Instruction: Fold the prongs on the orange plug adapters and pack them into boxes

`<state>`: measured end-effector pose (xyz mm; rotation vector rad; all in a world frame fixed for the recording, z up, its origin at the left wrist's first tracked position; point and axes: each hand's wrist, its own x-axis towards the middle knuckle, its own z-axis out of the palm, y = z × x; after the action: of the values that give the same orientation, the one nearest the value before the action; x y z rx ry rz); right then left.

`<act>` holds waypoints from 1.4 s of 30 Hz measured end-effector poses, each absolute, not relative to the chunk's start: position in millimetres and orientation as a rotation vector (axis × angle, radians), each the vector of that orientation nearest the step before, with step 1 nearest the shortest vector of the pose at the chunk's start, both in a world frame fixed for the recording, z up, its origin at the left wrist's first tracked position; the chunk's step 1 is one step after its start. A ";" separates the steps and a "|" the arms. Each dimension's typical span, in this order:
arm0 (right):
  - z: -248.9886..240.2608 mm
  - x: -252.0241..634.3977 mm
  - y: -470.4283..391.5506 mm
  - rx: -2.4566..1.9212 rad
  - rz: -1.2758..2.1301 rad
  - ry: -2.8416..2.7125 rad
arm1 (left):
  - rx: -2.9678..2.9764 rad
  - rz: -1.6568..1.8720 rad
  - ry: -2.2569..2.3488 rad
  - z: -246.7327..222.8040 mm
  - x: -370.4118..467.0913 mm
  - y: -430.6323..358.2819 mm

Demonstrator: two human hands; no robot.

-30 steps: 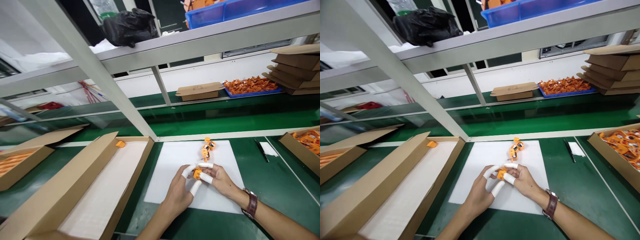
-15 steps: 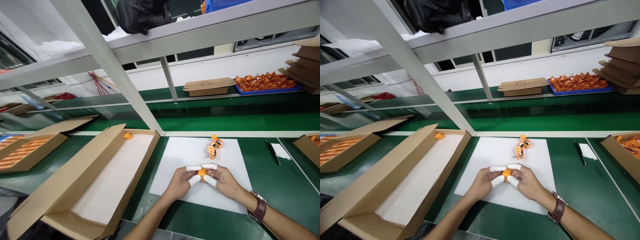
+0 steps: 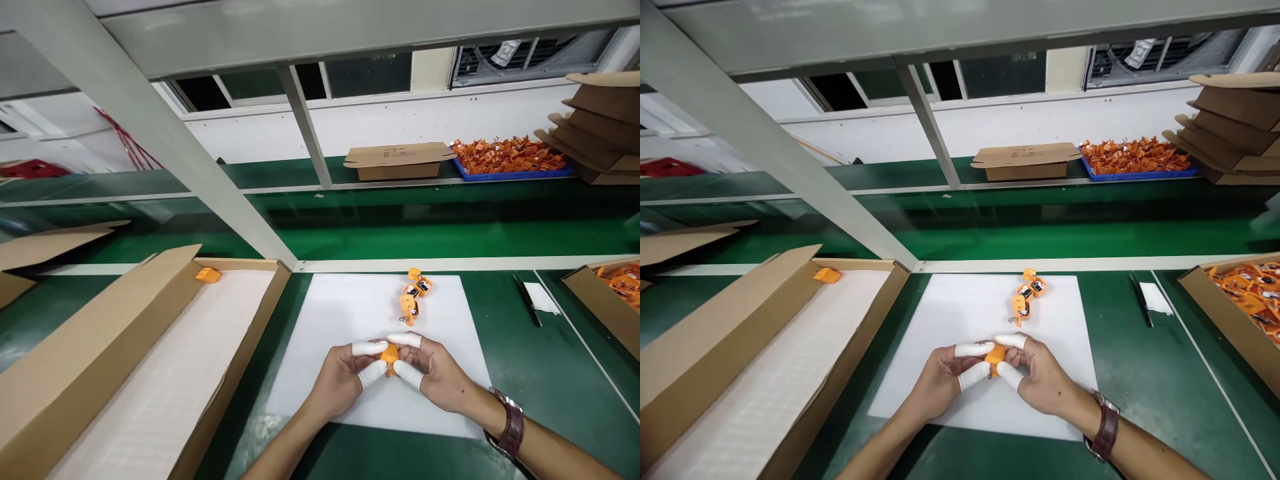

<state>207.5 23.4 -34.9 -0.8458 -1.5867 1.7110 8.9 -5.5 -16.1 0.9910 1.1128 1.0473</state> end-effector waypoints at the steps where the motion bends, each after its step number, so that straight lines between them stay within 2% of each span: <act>1: -33.8 207.0 23.0 -0.864 1.693 -1.603 | 1.002 1.048 1.105 -15.8 9.1 -5.6; 9: -29.0 204.8 21.8 -0.889 1.528 -1.730 | 1.071 0.995 1.068 -17.3 8.7 -6.8; 17: -23.4 205.0 26.7 -0.933 1.749 -1.518 | 1.116 0.997 1.134 -20.1 6.3 -8.1; 24: -20.8 208.3 28.2 -0.975 1.780 -1.436 | 1.890 1.214 1.223 -23.7 6.0 -15.9; 27: -22.6 207.9 26.9 -0.987 1.763 -1.445 | 2.046 1.232 1.267 -28.1 11.7 -16.6; 38: -25.2 205.8 27.3 -0.951 1.801 -1.425 | 2.005 1.241 1.309 -26.5 15.6 -17.1; 42: -27.1 206.3 26.5 -0.952 1.763 -1.432 | 1.723 1.111 1.246 -21.5 12.4 -16.7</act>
<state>206.3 26.5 -27.1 -0.9524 -1.4324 1.7634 12.4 -16.7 -21.5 1.7234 1.2464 1.1109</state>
